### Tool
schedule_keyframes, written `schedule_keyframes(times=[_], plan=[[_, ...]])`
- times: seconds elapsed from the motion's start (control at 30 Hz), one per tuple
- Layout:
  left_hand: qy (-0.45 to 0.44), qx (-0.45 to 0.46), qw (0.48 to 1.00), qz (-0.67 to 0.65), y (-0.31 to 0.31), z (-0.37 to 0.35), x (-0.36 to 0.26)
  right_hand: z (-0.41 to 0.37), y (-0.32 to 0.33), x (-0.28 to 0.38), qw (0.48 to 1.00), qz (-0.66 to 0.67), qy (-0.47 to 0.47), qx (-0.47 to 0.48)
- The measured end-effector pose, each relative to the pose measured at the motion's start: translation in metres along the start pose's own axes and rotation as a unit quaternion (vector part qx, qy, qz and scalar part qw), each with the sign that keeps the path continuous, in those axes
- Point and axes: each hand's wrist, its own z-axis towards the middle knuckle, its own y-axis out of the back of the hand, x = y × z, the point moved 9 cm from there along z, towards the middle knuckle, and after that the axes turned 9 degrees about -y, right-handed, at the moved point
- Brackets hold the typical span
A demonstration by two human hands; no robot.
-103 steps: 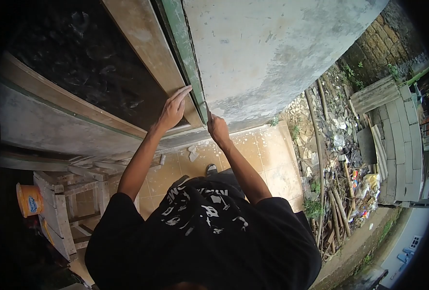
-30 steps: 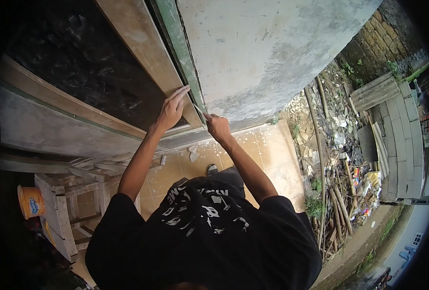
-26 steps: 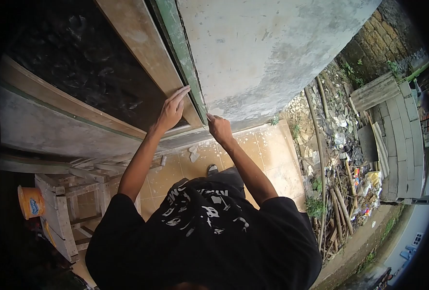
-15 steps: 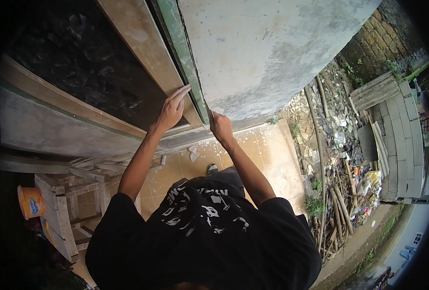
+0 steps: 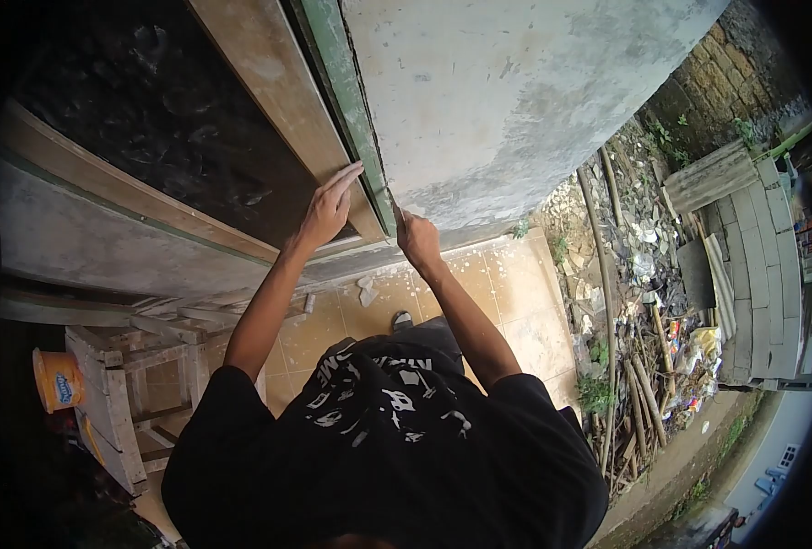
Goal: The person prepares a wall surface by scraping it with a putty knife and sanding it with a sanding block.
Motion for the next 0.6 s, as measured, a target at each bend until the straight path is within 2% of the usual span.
schedule_keyframes(times=[0.33, 0.53, 0.6], plan=[[0.007, 0.003, 1.0, 0.002, -0.002, -0.001, 0.001, 0.0, 0.008, 0.006, 1.0, 0.011, 0.008, -0.007], [0.004, -0.002, 1.0, -0.005, -0.003, -0.003, 0.0, -0.009, 0.016, 0.0, 0.998, 0.057, -0.004, 0.002], [0.03, -0.008, 0.999, -0.02, -0.004, -0.003, 0.001, -0.014, 0.024, -0.002, 0.996, 0.092, -0.012, 0.002]])
